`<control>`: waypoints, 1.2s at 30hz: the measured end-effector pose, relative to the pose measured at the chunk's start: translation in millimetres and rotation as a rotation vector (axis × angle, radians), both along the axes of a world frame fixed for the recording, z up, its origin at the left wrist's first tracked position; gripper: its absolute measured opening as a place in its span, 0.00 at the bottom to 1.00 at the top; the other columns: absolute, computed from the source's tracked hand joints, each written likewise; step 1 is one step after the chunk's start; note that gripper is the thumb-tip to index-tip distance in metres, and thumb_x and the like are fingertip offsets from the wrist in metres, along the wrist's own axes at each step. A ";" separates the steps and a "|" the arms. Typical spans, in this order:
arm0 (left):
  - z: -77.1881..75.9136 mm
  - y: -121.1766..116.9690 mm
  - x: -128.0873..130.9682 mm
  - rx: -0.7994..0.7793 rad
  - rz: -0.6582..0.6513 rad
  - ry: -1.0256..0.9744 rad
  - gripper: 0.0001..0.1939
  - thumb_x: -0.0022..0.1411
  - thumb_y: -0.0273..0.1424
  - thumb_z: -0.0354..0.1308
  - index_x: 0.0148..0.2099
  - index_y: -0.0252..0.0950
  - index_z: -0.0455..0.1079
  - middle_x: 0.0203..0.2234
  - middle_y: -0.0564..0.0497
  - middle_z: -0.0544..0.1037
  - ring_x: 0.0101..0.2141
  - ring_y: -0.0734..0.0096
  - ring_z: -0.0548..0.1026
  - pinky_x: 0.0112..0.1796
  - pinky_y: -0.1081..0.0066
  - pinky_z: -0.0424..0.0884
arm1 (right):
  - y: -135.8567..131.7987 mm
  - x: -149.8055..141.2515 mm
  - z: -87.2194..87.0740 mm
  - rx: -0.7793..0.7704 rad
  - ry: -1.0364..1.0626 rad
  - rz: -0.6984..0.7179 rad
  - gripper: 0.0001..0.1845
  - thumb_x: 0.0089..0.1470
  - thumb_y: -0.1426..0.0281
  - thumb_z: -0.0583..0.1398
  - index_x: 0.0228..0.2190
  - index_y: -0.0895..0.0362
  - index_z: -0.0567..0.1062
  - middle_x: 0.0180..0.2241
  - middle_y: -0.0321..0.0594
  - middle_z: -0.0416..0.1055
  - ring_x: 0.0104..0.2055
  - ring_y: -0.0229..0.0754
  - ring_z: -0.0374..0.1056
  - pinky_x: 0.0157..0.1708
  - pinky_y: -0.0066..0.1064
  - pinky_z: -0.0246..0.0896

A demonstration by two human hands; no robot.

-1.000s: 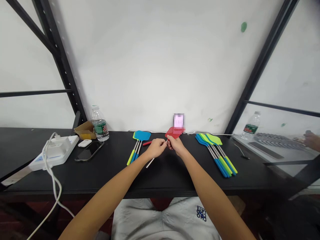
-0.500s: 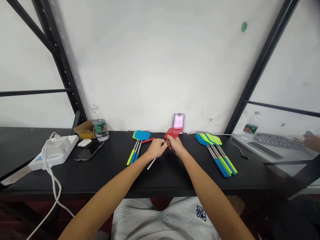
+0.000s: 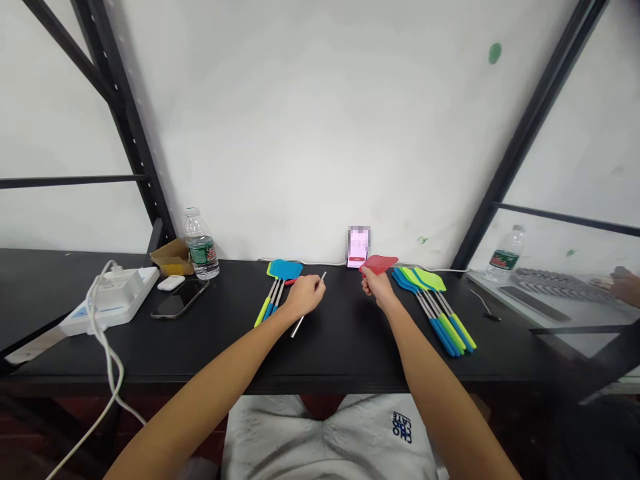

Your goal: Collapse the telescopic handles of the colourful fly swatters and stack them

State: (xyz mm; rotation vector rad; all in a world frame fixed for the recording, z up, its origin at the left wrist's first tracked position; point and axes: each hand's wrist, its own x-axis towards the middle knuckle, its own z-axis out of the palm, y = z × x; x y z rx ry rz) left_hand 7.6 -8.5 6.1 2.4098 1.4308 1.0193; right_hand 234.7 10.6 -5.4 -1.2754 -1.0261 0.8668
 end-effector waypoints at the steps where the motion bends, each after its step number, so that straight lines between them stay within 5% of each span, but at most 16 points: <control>1: -0.8 0.6 0.3 0.005 -0.003 -0.008 0.17 0.64 0.34 0.46 0.24 0.36 0.64 0.19 0.51 0.69 0.22 0.72 0.63 0.26 0.71 0.49 | -1.4 -2.1 -1.6 -0.022 -0.069 0.064 0.14 0.49 0.63 0.61 0.21 0.56 0.64 0.13 0.34 0.63 0.12 0.32 0.56 0.10 0.22 0.46; 7: -5.6 -1.9 4.1 -0.013 -0.022 -0.004 0.16 0.64 0.35 0.46 0.26 0.36 0.65 0.20 0.52 0.70 0.23 0.72 0.64 0.26 0.72 0.50 | -6.0 -16.8 -5.6 -0.129 -0.335 0.351 0.18 0.50 0.61 0.63 0.18 0.60 0.70 0.16 0.41 0.70 0.13 0.32 0.60 0.10 0.22 0.48; 16: -7.1 -4.9 4.8 -0.054 -0.019 0.135 0.14 0.63 0.33 0.48 0.27 0.36 0.68 0.23 0.49 0.74 0.24 0.70 0.68 0.26 0.71 0.53 | 2.4 -6.1 -12.8 -0.169 -0.629 0.127 0.21 0.49 0.61 0.63 0.12 0.58 0.69 0.14 0.41 0.70 0.09 0.34 0.60 0.11 0.24 0.52; 36: -9.8 -5.4 5.0 -0.117 -0.072 0.334 0.09 0.59 0.37 0.54 0.31 0.38 0.69 0.30 0.49 0.77 0.30 0.67 0.73 0.27 0.71 0.57 | 5.4 -4.7 -14.3 -0.295 -0.927 0.041 0.20 0.53 0.54 0.59 0.22 0.57 0.75 0.26 0.45 0.76 0.25 0.42 0.70 0.25 0.29 0.58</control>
